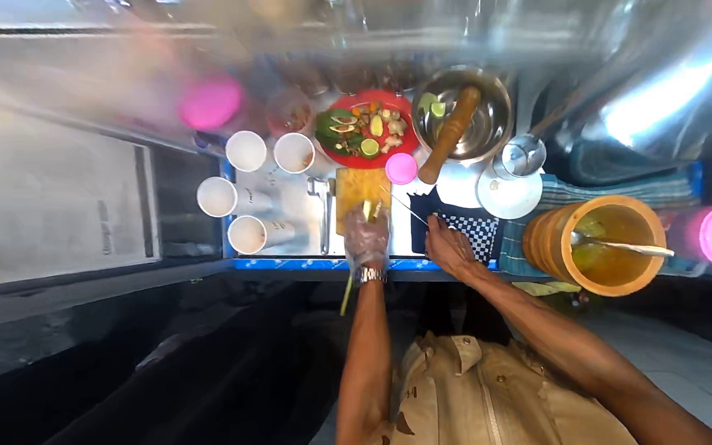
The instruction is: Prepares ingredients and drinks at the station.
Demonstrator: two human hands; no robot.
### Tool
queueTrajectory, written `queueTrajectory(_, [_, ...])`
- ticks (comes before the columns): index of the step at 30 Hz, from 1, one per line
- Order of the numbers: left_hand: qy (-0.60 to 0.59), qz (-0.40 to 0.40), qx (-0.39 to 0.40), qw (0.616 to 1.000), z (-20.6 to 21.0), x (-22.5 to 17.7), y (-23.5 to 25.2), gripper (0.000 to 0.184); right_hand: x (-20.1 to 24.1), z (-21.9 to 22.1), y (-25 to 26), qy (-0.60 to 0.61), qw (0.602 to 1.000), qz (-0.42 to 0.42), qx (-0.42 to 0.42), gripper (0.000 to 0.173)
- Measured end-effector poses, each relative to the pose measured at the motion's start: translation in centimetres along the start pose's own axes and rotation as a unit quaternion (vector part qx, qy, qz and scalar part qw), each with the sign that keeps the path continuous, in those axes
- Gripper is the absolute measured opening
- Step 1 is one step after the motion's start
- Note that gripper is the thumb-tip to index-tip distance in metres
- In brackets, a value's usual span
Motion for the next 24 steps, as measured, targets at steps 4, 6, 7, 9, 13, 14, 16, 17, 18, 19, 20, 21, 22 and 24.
queueTrajectory(4, [0.063,0.013,-0.003,0.998,1.0,-1.3,-0.5,0.041,-2.3,1.0,-0.6,-0.081,0.994,-0.043,-0.055,0.038])
queueTrajectory(6, [0.01,0.018,-0.041,0.999,0.6,-0.2,-3.2,0.045,-1.7,0.0,-2.7,-0.029,0.992,-0.067,-0.102,0.041])
queueTrajectory(7, [-0.022,0.036,-0.044,0.998,0.2,0.2,-5.4,0.046,-1.1,-0.4,-3.8,0.044,0.99,-0.061,-0.121,0.041])
queueTrajectory(9, [-0.057,0.097,0.007,0.994,-0.1,1.2,-10.3,0.043,0.4,-1.3,-6.3,0.336,0.935,0.005,-0.117,0.044])
queueTrajectory(13, [-0.074,0.195,0.181,0.961,1.4,1.8,-17.8,0.039,0.4,-1.2,-11.3,0.742,0.645,0.144,-0.113,0.04])
queueTrajectory(14, [-0.09,0.209,0.204,0.952,1.7,1.9,-18.7,0.04,-0.1,-1.0,-12.7,0.754,0.619,0.179,-0.129,0.038])
queueTrajectory(16, [-0.126,0.239,0.228,0.935,1.6,2.4,-19.7,0.042,-1.6,-0.5,-16.1,0.744,0.604,0.261,-0.119,0.035])
queueTrajectory(17, [-0.137,0.242,0.231,0.932,1.2,2.5,-19.9,0.041,-2.5,0.2,-17.9,0.728,0.607,0.308,-0.086,0.034])
queueTrajectory(18, [-0.138,0.235,0.232,0.934,0.8,2.7,-19.9,0.041,-3.7,1.3,-19.4,0.715,0.6,0.356,-0.05,0.034])
queueTrajectory(19, [-0.137,0.22,0.233,0.937,0.3,3.0,-19.7,0.041,-5.0,3.1,-20.6,0.71,0.578,0.402,-0.026,0.035])
queueTrajectory(20, [-0.139,0.198,0.234,0.942,-0.1,3.2,-19.5,0.041,-6.4,5.1,-21.4,0.71,0.544,0.446,-0.02,0.036])
queueTrajectory(21, [-0.15,0.168,0.236,0.945,-0.5,3.6,-19.3,0.041,-7.7,7.3,-21.7,0.709,0.511,0.484,-0.036,0.036])
queueTrajectory(22, [-0.172,0.137,0.236,0.947,-0.9,4.0,-19.0,0.04,-8.9,9.3,-21.6,0.706,0.489,0.509,-0.066,0.036])
queueTrajectory(24, [-0.227,0.094,0.227,0.942,-1.9,4.3,-18.6,0.034,-10.8,12.4,-20.3,0.696,0.474,0.519,-0.145,0.04])
Point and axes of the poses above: each hand's wrist, its own y-axis towards the middle knuckle, its own z-axis out of the palm, x = y × z, the point moved 1 cm from there along y, towards the middle knuckle, and after that the axes turned 13 degrees about -z, right-handed, at the moved point
